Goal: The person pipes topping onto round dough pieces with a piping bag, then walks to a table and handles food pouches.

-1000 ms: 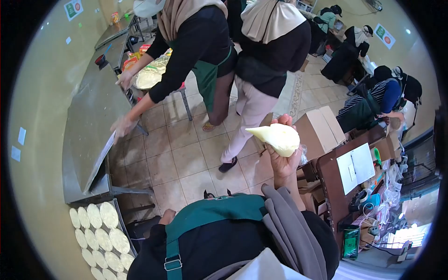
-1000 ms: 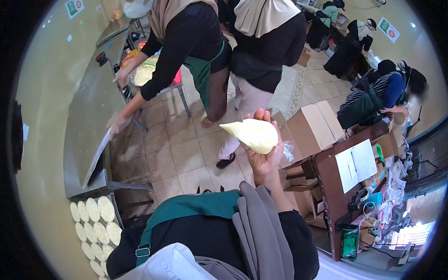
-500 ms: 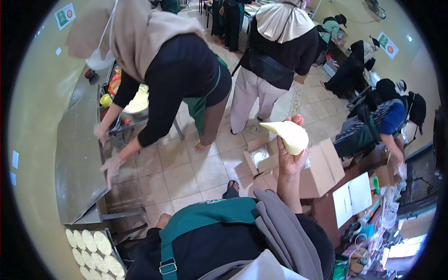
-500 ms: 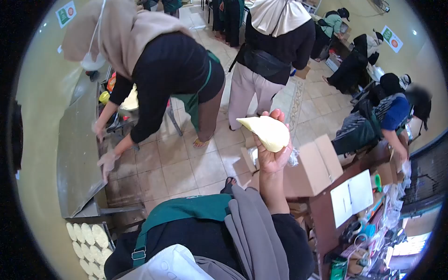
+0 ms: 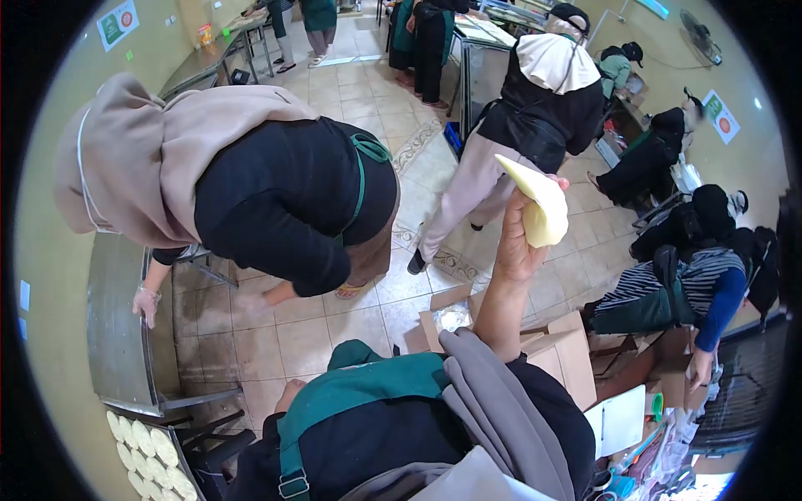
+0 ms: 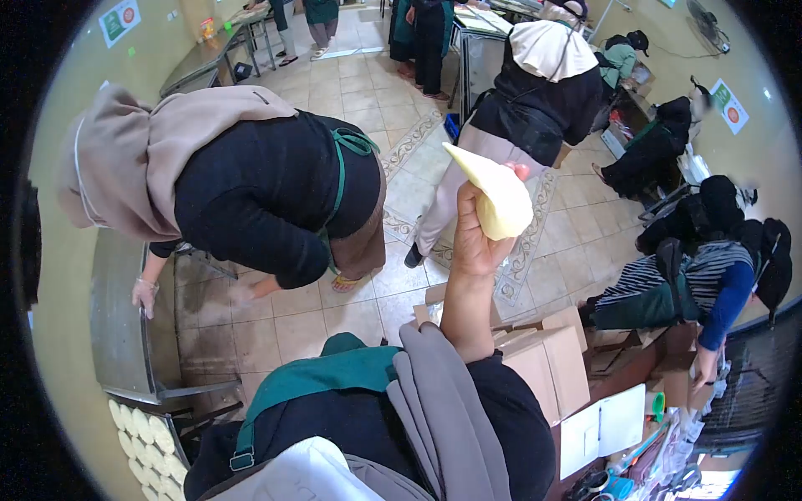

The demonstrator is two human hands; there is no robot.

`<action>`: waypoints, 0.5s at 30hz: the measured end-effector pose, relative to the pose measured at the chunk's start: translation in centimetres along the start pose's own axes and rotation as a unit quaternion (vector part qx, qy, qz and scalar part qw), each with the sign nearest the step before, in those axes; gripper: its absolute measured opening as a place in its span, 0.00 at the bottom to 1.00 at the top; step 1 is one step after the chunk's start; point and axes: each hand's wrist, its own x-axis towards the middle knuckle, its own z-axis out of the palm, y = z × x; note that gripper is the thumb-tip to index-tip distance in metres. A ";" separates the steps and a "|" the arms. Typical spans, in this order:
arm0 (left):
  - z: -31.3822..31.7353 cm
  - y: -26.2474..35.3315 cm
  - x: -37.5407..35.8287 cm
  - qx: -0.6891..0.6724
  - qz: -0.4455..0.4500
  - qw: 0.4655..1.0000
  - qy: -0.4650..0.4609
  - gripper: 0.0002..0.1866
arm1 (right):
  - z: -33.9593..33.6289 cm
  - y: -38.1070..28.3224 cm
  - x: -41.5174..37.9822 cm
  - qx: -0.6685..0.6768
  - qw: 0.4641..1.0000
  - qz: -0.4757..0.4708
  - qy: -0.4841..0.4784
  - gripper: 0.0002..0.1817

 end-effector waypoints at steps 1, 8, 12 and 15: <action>-0.1 0.2 0.3 -0.004 -0.006 1.000 0.001 0.12 | -0.9 -0.6 0.8 0.004 1.000 0.015 -0.020 0.15; -3.9 0.6 3.9 -0.033 -0.042 0.998 0.018 0.12 | -4.0 -1.0 5.4 -0.035 0.999 0.009 0.013 0.14; -6.4 1.0 5.7 -0.087 -0.068 0.992 0.054 0.12 | -5.7 0.0 7.4 -0.027 0.999 0.013 0.024 0.14; -8.0 2.0 6.7 -0.206 -0.107 0.967 0.102 0.12 | -7.1 0.3 8.1 -0.042 0.998 0.022 0.043 0.14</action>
